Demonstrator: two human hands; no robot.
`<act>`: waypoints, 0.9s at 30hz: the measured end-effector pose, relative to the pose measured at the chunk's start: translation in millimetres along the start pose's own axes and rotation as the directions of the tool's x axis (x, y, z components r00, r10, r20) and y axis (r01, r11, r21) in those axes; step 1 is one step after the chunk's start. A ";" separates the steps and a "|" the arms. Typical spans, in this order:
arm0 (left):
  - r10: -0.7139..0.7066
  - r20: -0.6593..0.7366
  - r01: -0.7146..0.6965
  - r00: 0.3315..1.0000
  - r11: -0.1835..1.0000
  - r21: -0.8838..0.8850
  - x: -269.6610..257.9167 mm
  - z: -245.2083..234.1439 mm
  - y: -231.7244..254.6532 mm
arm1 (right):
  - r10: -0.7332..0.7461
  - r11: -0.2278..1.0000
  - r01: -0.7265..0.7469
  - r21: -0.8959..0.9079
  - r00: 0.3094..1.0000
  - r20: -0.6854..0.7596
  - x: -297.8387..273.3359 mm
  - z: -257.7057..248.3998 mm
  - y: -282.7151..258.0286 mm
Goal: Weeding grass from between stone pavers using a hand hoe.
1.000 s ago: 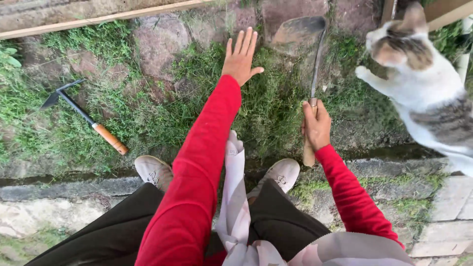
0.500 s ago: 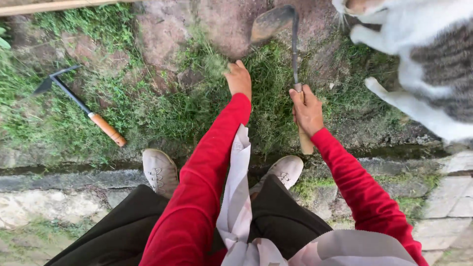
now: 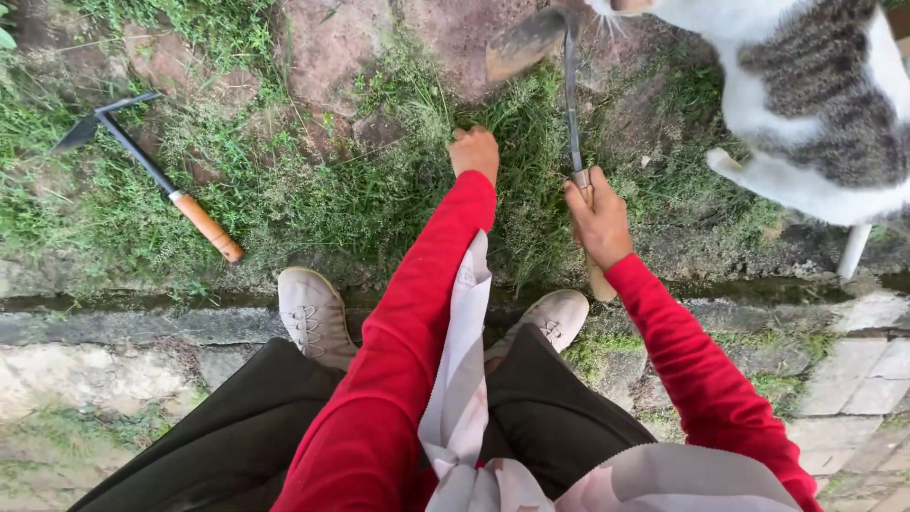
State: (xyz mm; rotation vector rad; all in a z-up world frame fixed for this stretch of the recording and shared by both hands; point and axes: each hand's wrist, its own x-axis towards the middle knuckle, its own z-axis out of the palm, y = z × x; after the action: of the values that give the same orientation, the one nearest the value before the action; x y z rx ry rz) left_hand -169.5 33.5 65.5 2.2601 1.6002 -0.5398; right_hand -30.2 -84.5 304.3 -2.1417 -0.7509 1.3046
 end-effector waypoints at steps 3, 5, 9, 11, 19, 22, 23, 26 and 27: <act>0.015 0.057 -0.012 0.998 0.998 -0.056 7.3 20.6 -1.2 | -0.023 0.998 0.022 -0.053 0.999 -0.025 4.9 9.7 20.1; 0.007 0.091 0.005 0.996 0.992 -0.124 12.5 22.0 0.1 | -0.011 0.997 0.009 -0.080 1.000 -0.030 10.0 8.6 14.2; 0.046 -0.018 -0.046 0.999 0.999 -0.018 2.6 7.8 -6.6 | 0.080 0.997 -0.080 0.010 0.996 0.045 4.8 4.3 -12.6; 0.048 -0.014 -0.049 0.999 0.998 -0.028 7.8 3.1 -6.5 | 0.058 0.998 -0.059 0.037 0.997 0.045 12.7 6.4 0.0; -0.010 -0.003 0.010 1.000 0.991 -0.136 10.0 3.9 -9.0 | 0.129 0.988 -0.136 0.069 0.987 0.093 22.9 0.8 -11.0; -0.040 0.057 0.053 0.998 0.965 -0.257 5.8 -20.2 -12.1 | 0.170 0.968 -0.186 0.167 0.980 0.106 29.2 14.4 37.5; -0.038 0.057 0.052 0.998 0.965 -0.258 2.9 -17.8 -14.2 | 0.170 0.968 -0.185 0.167 0.980 0.104 25.4 18.3 42.7; -0.034 0.144 0.085 0.989 0.928 -0.363 9.6 -1.3 -20.3 | 0.156 0.970 -0.168 0.176 0.984 0.080 18.5 28.5 47.4; 0.002 0.131 0.054 0.991 0.906 -0.420 9.6 15.9 -22.2 | 0.176 0.967 -0.186 0.175 0.982 0.071 6.9 33.4 46.3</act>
State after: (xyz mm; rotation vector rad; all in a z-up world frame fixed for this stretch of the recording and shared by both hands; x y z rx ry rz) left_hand -189.5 41.2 46.1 1.8465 1.5122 -0.2982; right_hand -49.0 -108.0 255.4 -2.0732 -0.4459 1.4706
